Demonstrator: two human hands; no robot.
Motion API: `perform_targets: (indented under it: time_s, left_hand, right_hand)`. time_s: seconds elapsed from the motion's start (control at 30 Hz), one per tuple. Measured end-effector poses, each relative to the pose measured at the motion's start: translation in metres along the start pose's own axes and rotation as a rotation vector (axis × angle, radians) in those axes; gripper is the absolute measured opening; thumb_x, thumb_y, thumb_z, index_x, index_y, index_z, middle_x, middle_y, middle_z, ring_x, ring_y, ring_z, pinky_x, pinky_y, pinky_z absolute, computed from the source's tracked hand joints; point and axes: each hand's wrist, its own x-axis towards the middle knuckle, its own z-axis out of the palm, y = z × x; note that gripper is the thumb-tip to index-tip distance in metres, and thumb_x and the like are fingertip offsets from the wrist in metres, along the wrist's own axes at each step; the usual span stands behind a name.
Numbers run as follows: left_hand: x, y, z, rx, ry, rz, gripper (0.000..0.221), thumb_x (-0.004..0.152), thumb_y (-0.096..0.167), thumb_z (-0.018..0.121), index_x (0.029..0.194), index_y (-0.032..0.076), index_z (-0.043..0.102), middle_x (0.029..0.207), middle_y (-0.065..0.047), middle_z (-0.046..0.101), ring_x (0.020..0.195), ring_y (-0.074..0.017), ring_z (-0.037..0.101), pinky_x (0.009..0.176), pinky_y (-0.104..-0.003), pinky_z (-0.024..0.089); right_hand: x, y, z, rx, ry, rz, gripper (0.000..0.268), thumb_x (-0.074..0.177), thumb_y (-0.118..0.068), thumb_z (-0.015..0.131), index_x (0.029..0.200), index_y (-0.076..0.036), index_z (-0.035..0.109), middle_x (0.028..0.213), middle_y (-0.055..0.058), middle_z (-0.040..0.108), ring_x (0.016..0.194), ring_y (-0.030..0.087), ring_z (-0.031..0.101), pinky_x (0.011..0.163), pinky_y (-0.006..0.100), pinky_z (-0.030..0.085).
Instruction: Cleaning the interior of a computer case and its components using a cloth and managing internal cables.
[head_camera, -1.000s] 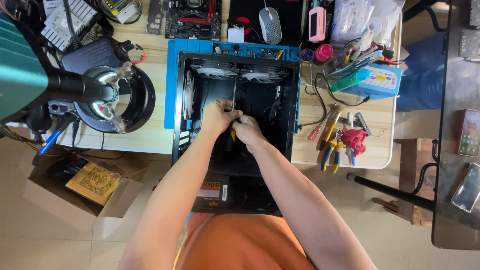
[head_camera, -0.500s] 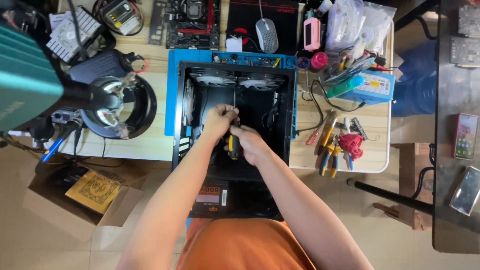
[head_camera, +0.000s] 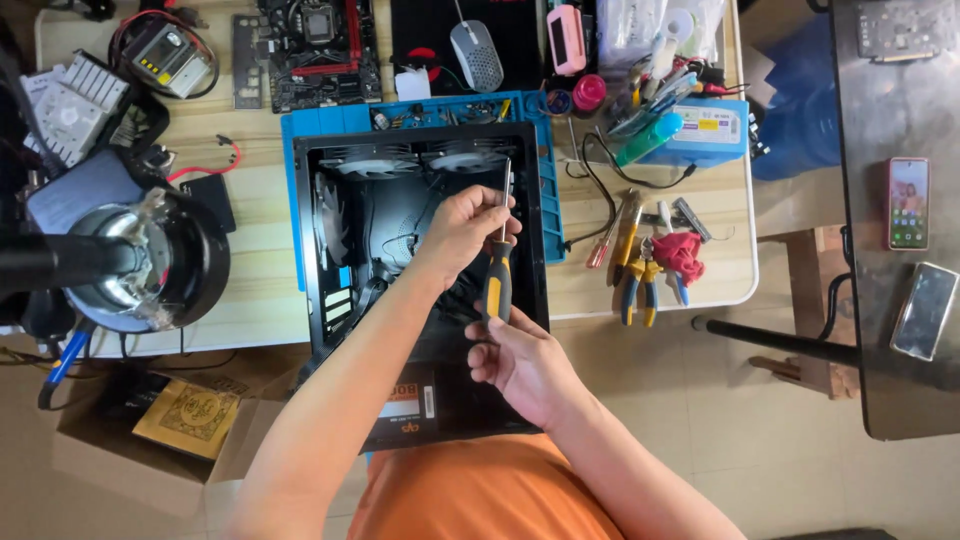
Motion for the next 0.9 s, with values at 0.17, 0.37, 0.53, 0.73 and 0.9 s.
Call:
perform_targets:
  time_s: [0.17,0.37,0.53,0.73,0.9]
  left_hand:
    - [0.011,0.005,0.004,0.095,0.042,0.037,0.035,0.103,0.013,0.071,0.137,0.004,0.068,0.095,-0.013,0.083,0.071,-0.0195,0.081,0.057,-0.031,0.068]
    - [0.027,-0.002,0.007,0.221,0.048,0.092,0.055,0.102,0.012,0.072,0.155,0.008,0.059,0.095,-0.015,0.082,0.069,-0.0222,0.080,0.055,-0.034,0.069]
    - [0.030,-0.005,0.009,0.224,0.057,0.085,0.057,0.102,0.013,0.070,0.158,0.010,0.058,0.092,-0.014,0.082,0.067,-0.0217,0.079,0.056,-0.034,0.070]
    - [0.031,-0.011,0.009,0.230,0.060,0.103,0.060,0.102,0.011,0.070,0.160,0.011,0.056,0.091,-0.015,0.081,0.067,-0.0230,0.079,0.055,-0.035,0.070]
    - [0.034,-0.013,0.010,0.194,0.072,0.092,0.058,0.102,0.010,0.068,0.159,0.012,0.058,0.090,-0.017,0.080,0.067,-0.0262,0.080,0.055,-0.039,0.072]
  right_hand:
    - [0.005,0.012,-0.013,0.189,-0.025,0.010,0.038,0.116,-0.027,0.052,0.143,-0.004,0.066,0.104,0.009,0.075,0.078,0.020,0.072,0.068,0.031,0.062]
    - [0.004,0.013,-0.008,0.317,-0.077,0.004,0.044,0.119,-0.039,0.046,0.142,-0.006,0.064,0.098,0.000,0.070,0.079,0.013,0.066,0.070,0.026,0.057]
    - [0.006,0.016,-0.014,0.324,-0.073,-0.011,0.044,0.119,-0.041,0.044,0.141,-0.007,0.065,0.096,0.000,0.069,0.079,0.015,0.066,0.071,0.029,0.057]
    - [0.005,0.020,-0.016,0.347,-0.079,-0.055,0.045,0.120,-0.042,0.044,0.139,-0.007,0.066,0.093,-0.001,0.069,0.077,0.015,0.066,0.071,0.029,0.057]
    - [0.012,0.025,-0.021,0.348,-0.058,-0.080,0.047,0.120,-0.044,0.043,0.138,-0.008,0.065,0.092,0.000,0.068,0.077,0.017,0.067,0.070,0.030,0.056]
